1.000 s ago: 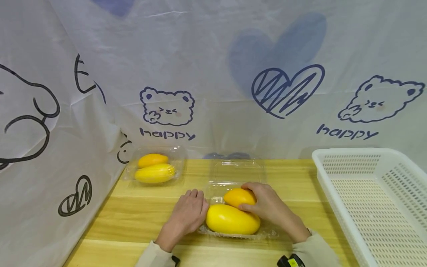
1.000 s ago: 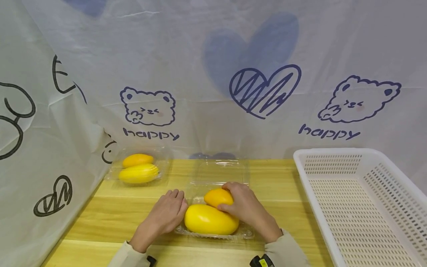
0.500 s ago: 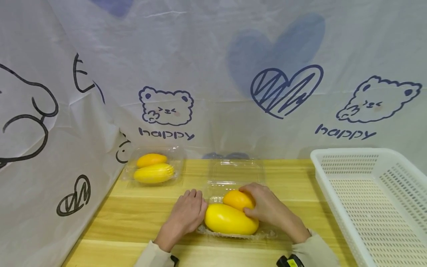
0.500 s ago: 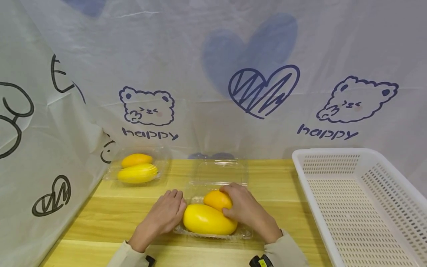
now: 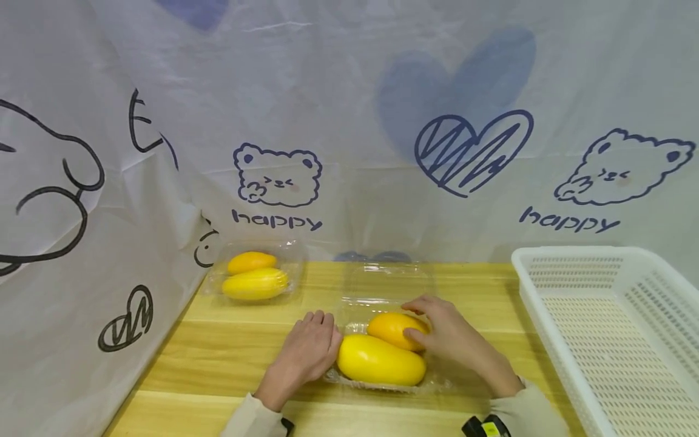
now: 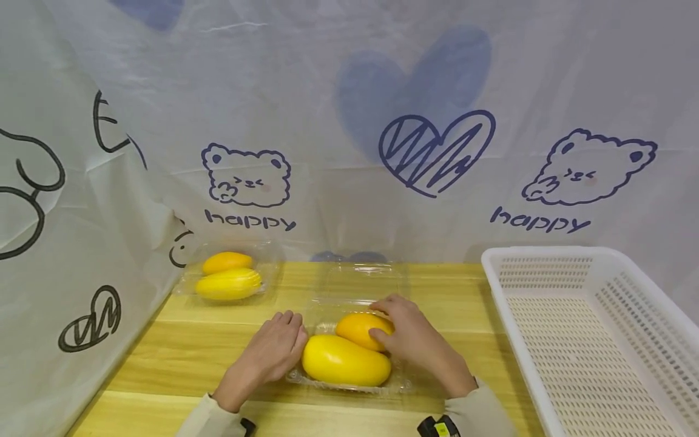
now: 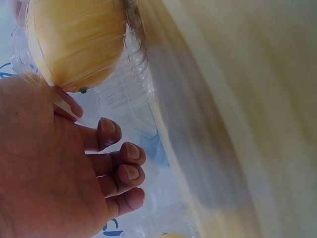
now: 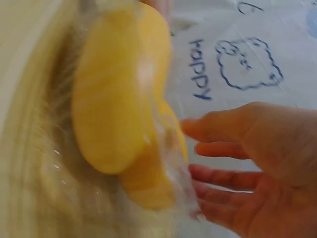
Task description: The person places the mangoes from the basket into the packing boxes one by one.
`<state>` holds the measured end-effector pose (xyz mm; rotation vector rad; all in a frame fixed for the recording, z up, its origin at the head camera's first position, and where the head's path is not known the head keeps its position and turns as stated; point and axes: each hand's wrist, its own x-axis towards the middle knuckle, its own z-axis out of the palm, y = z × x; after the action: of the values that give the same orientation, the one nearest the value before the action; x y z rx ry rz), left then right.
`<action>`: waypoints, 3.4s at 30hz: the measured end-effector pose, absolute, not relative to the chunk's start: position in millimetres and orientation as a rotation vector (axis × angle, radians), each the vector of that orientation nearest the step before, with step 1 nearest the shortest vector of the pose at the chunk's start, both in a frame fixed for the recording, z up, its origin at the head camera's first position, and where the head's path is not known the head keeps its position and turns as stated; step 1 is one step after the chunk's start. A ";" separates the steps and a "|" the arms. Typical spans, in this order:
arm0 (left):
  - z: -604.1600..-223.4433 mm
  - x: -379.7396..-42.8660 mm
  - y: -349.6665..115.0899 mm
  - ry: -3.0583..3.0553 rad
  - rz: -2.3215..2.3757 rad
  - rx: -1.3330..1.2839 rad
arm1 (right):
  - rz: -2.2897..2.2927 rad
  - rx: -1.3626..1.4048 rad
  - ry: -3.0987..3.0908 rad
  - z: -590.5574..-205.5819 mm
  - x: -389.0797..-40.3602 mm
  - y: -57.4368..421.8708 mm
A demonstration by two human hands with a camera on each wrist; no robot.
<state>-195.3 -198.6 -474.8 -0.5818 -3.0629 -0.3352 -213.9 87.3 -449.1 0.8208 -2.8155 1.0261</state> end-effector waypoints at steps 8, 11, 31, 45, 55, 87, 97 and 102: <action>-474.5 -195.8 -197.4 -3.089 -0.355 -0.591 | 1.485 0.307 -2.554 -455.3 -226.4 115.0; -473.8 -195.8 -197.2 -3.095 -0.351 -0.588 | 1.648 0.133 -2.538 -460.4 -229.9 122.1; -474.5 -196.3 -198.1 -3.067 -0.334 -0.608 | 2.830 -0.121 -2.056 -496.8 -246.5 114.3; -473.8 -195.9 -195.5 -3.054 -0.306 -0.639 | 2.901 -0.116 -1.900 -503.6 -244.8 115.8; -471.2 -190.9 -193.9 -3.033 -0.340 -0.672 | 2.924 -0.009 -1.817 -497.6 -243.2 118.6; -473.3 -192.6 -180.7 -2.924 -0.310 -0.626 | 2.276 0.122 -2.258 -478.3 -249.5 126.1; -475.2 -206.8 -179.2 -2.937 -0.291 -0.604 | 2.054 0.218 -2.398 -468.8 -246.4 126.0; -476.7 -214.1 -177.8 -2.923 -0.304 -0.597 | 2.005 0.291 -2.399 -471.0 -247.9 128.1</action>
<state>-214.1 -177.8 -476.7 -0.5974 -2.9226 -0.3036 -247.9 128.1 -471.0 0.2909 -2.3985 2.0053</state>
